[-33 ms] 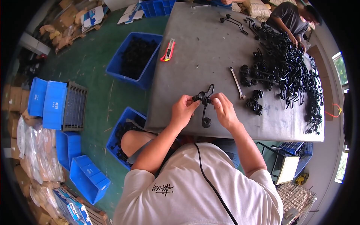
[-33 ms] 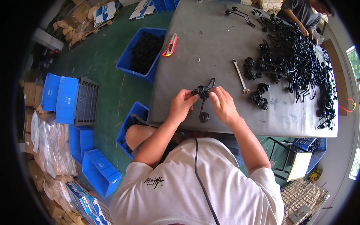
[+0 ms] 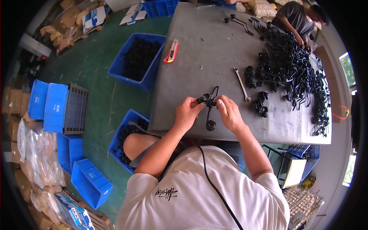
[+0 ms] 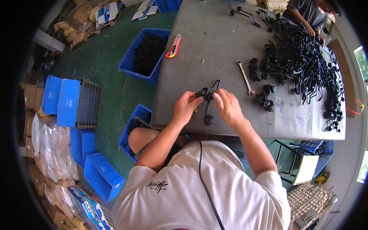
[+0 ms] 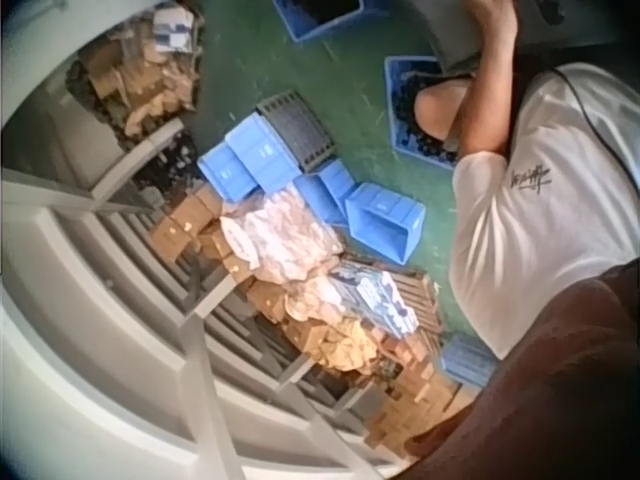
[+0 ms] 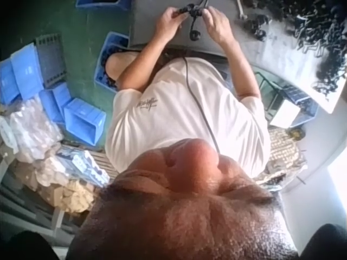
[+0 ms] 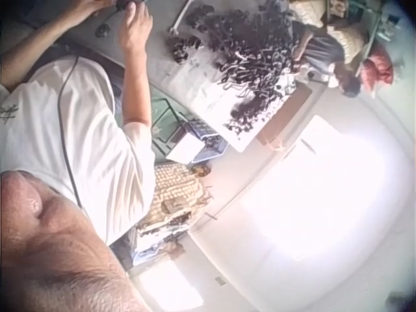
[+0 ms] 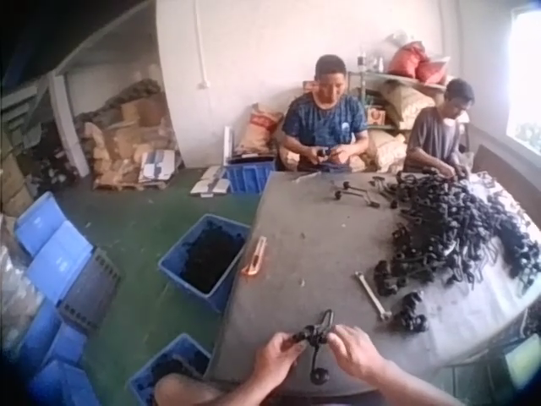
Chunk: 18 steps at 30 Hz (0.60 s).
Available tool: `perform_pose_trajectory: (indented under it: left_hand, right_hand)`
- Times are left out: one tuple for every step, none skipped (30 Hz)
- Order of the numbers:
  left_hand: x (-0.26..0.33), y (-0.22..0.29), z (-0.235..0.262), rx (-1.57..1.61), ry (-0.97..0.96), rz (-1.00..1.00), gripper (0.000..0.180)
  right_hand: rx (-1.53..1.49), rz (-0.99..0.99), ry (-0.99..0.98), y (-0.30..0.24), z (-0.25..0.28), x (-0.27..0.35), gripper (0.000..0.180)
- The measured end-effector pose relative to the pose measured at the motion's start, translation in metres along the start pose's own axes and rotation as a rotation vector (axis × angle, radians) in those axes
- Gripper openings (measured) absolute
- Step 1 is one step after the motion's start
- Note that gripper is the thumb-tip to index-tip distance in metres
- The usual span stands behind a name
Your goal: Assemble small mechanical parts on a workbench.
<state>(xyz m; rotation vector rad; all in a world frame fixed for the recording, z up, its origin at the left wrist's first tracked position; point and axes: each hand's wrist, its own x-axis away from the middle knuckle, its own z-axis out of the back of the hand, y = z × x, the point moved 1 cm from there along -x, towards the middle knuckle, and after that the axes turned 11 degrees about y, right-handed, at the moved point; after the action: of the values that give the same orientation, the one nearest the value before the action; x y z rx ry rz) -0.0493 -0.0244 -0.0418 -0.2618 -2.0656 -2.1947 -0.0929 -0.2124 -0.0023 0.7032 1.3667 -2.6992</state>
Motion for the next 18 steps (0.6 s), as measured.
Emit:
perform_pose_trajectory:
  left_hand:
    - [0.000, -0.001, 0.001, -0.001, 0.002, -0.001, 0.028]
    - [0.000, -0.003, 0.002, -0.007, 0.010, -0.010, 0.028]
    - [0.000, -0.001, 0.002, -0.011, 0.016, -0.020, 0.029]
    - [-0.001, 0.001, 0.000, -0.010, 0.016, -0.021, 0.029]
    - [-0.001, 0.002, -0.001, -0.019, 0.007, -0.020, 0.029]
    - [0.002, 0.004, 0.000, -0.031, 0.000, -0.015, 0.028]
    - [0.002, 0.002, 0.001, -0.031, 0.002, -0.012, 0.028]
    - [0.002, 0.000, 0.002, -0.032, 0.015, -0.012, 0.028]
    - [0.000, 0.000, 0.002, -0.032, 0.026, -0.016, 0.028]
    - [-0.001, 0.000, 0.001, -0.031, 0.025, -0.018, 0.028]
    - [-0.001, -0.001, 0.001, -0.030, 0.008, -0.008, 0.029]
    - [0.000, -0.001, 0.002, -0.029, -0.005, 0.006, 0.029]
    - [0.001, -0.001, 0.002, -0.029, -0.002, 0.008, 0.029]
    - [0.001, -0.001, 0.003, -0.027, 0.013, 0.002, 0.029]
    - [0.000, 0.000, 0.001, -0.023, 0.022, -0.007, 0.029]
    - [0.000, 0.000, 0.001, -0.021, 0.021, -0.009, 0.029]
    - [0.001, 0.000, 0.001, -0.026, 0.016, -0.010, 0.029]
    - [0.001, 0.000, 0.002, -0.032, 0.013, -0.011, 0.029]
  right_hand:
    - [0.077, -0.056, -0.143, -0.002, 0.004, -0.004, 0.048]
    - [0.155, -0.112, -0.285, -0.003, 0.005, -0.006, 0.047]
    - [0.156, -0.111, -0.285, -0.001, 0.004, -0.005, 0.047]
    - [0.147, -0.058, -0.176, 0.002, 0.003, -0.001, 0.049]
    - [0.137, -0.004, -0.067, 0.003, 0.003, 0.000, 0.051]
    - [0.136, -0.005, -0.070, 0.001, 0.003, 0.000, 0.051]
    - [0.125, -0.058, -0.189, -0.001, 0.004, -0.002, 0.051]
    - [0.114, -0.111, -0.309, -0.002, 0.004, -0.001, 0.051]
    - [0.115, -0.111, -0.307, 0.000, 0.003, 0.000, 0.051]
    - [0.131, -0.092, -0.200, 0.004, 0.001, 0.002, 0.051]
    - [0.147, -0.073, -0.094, 0.007, 0.000, 0.003, 0.052]
    - [0.145, -0.072, -0.097, 0.002, 0.000, 0.002, 0.052]
    - [0.170, -0.001, -0.090, -0.006, 0.001, -0.001, 0.050]
    - [0.194, 0.070, -0.083, -0.010, 0.001, -0.002, 0.048]
    - [0.196, 0.070, -0.082, -0.009, 0.003, -0.004, 0.048]
    - [0.176, -0.018, -0.209, -0.005, 0.005, -0.005, 0.046]
    - [0.154, -0.107, -0.336, -0.003, 0.005, -0.005, 0.043]
    - [0.154, -0.106, -0.336, -0.002, 0.003, -0.004, 0.043]
